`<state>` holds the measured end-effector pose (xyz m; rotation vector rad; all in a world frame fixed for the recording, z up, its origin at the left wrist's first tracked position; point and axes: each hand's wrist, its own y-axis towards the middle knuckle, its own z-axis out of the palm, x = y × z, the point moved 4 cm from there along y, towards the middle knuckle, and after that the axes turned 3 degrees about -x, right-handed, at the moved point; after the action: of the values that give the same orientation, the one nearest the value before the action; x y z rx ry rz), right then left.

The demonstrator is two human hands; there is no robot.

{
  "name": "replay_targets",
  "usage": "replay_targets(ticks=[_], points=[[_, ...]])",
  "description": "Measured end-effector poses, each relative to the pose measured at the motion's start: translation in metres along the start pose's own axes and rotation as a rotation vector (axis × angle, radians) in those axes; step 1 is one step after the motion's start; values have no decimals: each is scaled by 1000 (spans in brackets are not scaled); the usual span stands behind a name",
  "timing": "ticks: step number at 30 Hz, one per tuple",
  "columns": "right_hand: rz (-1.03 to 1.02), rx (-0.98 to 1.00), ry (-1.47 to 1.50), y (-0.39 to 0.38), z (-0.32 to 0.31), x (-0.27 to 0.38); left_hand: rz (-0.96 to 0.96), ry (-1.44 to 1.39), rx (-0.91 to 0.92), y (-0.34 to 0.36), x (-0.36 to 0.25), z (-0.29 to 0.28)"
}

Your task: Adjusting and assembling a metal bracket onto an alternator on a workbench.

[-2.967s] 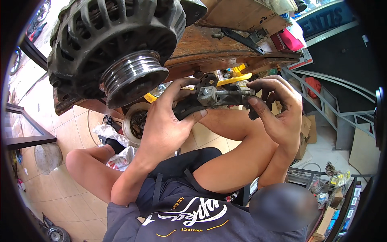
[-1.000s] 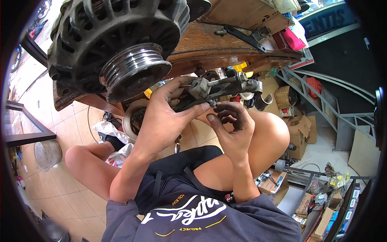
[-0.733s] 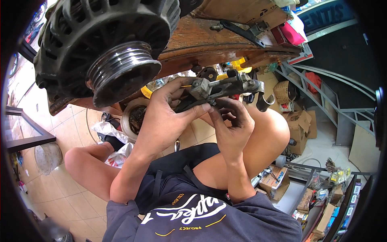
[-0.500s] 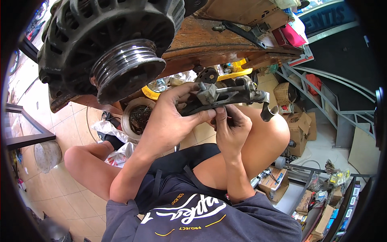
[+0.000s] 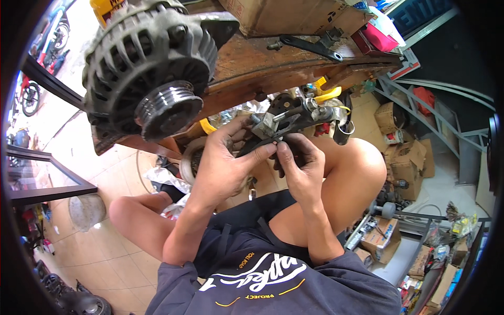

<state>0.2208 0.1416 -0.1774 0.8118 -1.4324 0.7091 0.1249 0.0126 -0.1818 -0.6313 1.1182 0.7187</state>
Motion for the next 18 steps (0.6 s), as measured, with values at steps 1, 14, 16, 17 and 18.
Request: replay_targets(ticks=[1,14,16,17,18], points=[[32,-35,-7,1,2,0,5,-53,-20,-2,-3,-1],[-203,278,556,42,19,54,-1,1,114,-22,-91,12],[-244,318,516,54,9,52,-2,36,106,-23,-104,18],[-278,353,474,57,9,55,5,37,107,-23,-108,21],[-262,327,496,58,8,58,71,58,116,-24,-113,24]])
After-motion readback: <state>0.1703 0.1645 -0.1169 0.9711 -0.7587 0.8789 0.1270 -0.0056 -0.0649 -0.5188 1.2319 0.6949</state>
